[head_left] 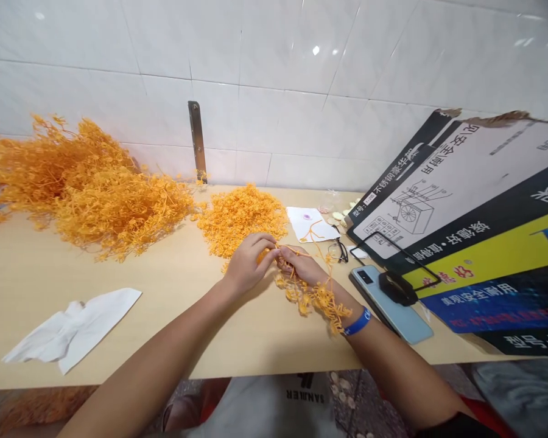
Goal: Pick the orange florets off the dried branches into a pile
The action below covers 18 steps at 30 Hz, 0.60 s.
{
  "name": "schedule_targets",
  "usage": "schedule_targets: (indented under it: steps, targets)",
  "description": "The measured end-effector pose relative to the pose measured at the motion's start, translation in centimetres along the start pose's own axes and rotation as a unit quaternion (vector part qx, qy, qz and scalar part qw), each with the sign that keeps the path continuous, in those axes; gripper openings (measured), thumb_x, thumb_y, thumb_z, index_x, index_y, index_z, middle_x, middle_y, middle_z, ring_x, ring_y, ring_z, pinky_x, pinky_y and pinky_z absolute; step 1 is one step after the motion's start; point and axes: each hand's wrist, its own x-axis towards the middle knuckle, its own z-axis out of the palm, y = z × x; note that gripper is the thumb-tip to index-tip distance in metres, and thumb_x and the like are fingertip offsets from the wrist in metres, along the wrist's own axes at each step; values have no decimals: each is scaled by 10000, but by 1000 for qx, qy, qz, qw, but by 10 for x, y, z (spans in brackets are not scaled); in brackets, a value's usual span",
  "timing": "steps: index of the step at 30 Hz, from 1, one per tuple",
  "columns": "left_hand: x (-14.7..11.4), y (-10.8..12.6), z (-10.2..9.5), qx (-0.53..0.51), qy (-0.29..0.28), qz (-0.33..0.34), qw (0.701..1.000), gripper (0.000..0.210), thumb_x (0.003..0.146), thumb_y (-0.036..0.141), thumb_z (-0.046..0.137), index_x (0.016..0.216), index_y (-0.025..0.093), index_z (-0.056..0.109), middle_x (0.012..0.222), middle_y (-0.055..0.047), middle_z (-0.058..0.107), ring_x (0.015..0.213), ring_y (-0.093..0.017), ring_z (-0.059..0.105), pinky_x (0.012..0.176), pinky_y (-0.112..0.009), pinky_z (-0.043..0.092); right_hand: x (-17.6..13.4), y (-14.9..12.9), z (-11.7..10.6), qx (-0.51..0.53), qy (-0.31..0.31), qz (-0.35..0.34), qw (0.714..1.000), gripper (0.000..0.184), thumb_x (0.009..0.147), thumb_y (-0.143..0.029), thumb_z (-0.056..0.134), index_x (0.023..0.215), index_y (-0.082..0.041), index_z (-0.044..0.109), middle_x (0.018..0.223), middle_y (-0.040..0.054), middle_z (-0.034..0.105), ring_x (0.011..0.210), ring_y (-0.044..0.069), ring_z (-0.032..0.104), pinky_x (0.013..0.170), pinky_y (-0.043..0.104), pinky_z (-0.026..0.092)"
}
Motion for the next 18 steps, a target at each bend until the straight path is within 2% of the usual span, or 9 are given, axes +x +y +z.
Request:
schedule_targets:
  steps: [4,6,11,14,18]
  targets:
    - [0,1,2,-28,-53,-15,998,138,871,330,678,928,207,656,1156,-89,639,1114,-238,592,964,-395,491,2,3,0,-5,48,17,999,608,713,-796,572,640,-197,494,460,-61,375,408,80,329,401,234,209]
    - [0,0,4,-41,-61,-13,997,143,841,290,715,958,221,670,1196,-86,625,1137,-241,582,986,-404,481,3,6,0,-12,56,19,998,616,709,-803,570,646,-194,500,466,-58,392,404,74,325,400,231,205]
    - [0,-3,8,-83,-32,-56,994,53,890,192,618,889,203,670,1099,-74,652,1067,-212,605,960,-375,483,6,12,2,-1,22,17,1000,632,720,-819,538,696,-188,511,483,-50,436,416,75,349,412,225,231]
    - [1,-3,6,-114,2,-85,990,114,922,219,551,853,184,635,970,-62,670,953,-192,625,881,-343,491,6,13,3,-10,-15,-5,1000,616,748,-790,544,709,-175,536,527,-30,492,450,79,391,441,229,282]
    - [2,0,4,-176,19,-152,972,152,922,262,523,843,178,621,846,-41,673,818,-174,632,770,-300,490,5,12,5,-29,-35,-27,999,571,772,-739,574,720,-172,542,563,-33,498,447,69,382,439,228,279]
